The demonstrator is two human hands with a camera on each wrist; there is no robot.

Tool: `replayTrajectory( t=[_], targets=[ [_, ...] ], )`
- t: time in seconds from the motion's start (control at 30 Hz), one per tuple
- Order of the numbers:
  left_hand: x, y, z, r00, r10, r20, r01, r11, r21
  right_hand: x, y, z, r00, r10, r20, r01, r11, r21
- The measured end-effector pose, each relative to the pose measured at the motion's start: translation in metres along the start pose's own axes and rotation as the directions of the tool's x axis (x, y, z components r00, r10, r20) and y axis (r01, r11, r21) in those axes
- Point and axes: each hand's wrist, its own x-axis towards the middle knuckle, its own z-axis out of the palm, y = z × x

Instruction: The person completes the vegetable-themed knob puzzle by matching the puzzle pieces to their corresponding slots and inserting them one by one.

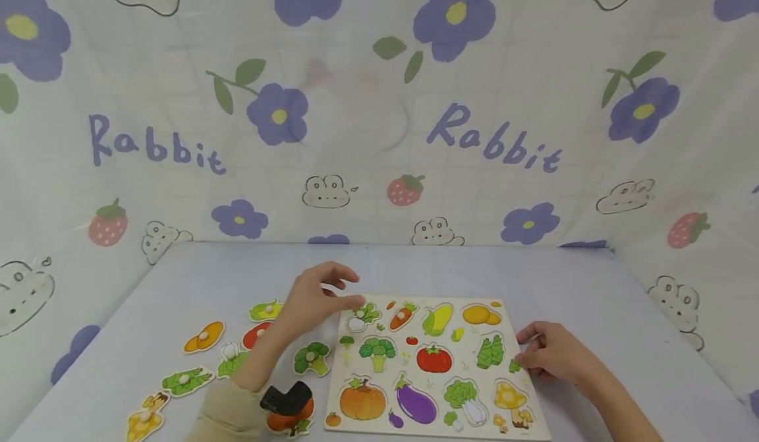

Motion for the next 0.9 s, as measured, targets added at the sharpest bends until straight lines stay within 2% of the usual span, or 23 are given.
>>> replayTrajectory(
  t=[0.13, 0.23, 0.33, 0.47, 0.6, 0.8, 0.9],
  targets=[
    [-0.013, -0.021, -0.048, 0.992, -0.059, -0.110, 0.061, 0.998, 0.019, -0.002, -0.001, -0.003, 1.000, 0.004, -0.004, -0.004, 1.000, -0.009],
    [-0.022, -0.039, -0.072, 0.986, -0.123, -0.116, 0.128, 0.991, 0.035, -0.003, -0.001, -0.003, 1.000, 0.006, -0.004, -0.006, 1.000, -0.018],
    [-0.027, -0.053, -0.089, 0.984, -0.151, -0.092, 0.156, 0.986, 0.050, -0.002, -0.002, -0.004, 1.000, 0.007, -0.005, -0.007, 1.000, -0.021],
    [-0.032, -0.069, -0.103, 0.979, -0.177, -0.099, 0.182, 0.982, 0.052, -0.001, -0.003, -0.003, 1.000, 0.010, -0.004, -0.010, 1.000, -0.012],
    [-0.037, -0.084, -0.113, 0.969, -0.221, -0.108, 0.224, 0.975, 0.009, 0.000, -0.003, -0.001, 1.000, 0.009, -0.002, -0.009, 1.000, -0.007],
    [-0.041, -0.098, -0.117, 0.968, -0.243, -0.070, 0.237, 0.968, -0.076, -0.001, -0.002, 0.000, 1.000, 0.000, -0.001, 0.000, 1.000, 0.001],
    [-0.042, -0.102, -0.117, 0.969, -0.242, -0.052, 0.236, 0.968, -0.088, -0.002, -0.002, 0.000, 1.000, -0.004, 0.006, 0.004, 1.000, 0.011]
  ],
)
